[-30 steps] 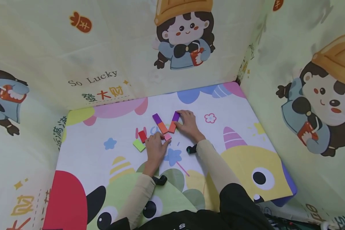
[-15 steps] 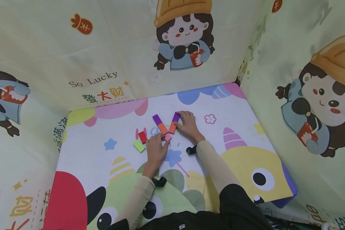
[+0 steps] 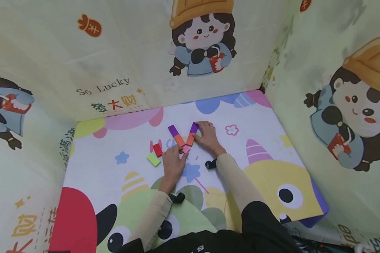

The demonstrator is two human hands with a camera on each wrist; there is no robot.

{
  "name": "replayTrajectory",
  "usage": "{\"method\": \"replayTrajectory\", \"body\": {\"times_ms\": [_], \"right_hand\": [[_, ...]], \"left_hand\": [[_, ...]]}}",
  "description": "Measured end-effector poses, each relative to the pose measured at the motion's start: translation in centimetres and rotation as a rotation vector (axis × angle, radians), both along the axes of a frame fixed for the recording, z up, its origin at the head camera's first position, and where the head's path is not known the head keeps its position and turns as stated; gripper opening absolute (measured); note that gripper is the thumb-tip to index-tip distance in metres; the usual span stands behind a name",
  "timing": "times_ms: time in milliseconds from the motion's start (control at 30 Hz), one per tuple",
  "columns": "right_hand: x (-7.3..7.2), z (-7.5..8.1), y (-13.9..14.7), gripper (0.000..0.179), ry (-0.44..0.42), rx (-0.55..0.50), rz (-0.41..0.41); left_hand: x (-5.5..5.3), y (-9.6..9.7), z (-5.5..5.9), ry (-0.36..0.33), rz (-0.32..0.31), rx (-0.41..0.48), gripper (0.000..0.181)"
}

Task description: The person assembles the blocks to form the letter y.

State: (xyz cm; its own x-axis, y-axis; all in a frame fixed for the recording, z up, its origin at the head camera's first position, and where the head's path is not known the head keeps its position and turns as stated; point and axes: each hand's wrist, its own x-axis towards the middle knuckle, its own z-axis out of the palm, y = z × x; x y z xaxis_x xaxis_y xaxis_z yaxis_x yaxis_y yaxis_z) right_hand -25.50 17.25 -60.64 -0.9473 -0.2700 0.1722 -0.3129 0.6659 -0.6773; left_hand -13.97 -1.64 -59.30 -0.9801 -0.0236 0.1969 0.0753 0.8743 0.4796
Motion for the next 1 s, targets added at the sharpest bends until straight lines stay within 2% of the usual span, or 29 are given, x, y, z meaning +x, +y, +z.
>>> {"method": "replayTrajectory", "body": {"times_ms": [267,567,1000], "right_hand": [[0.0,0.1,-0.1,0.065,-0.006,0.004,0.001],[0.2,0.3,0.0,0.064,-0.005,0.006,-0.003],[-0.1,0.0,0.0,0.065,-0.001,0.027,0.002]], "left_hand": [[-0.3,0.3,0.0,-0.011,0.017,0.011,0.034],[-0.2,0.7,-0.4,0.006,0.032,0.016,0.033],[-0.1,1.3,0.3,-0.005,0.065,-0.007,0.039]]}}
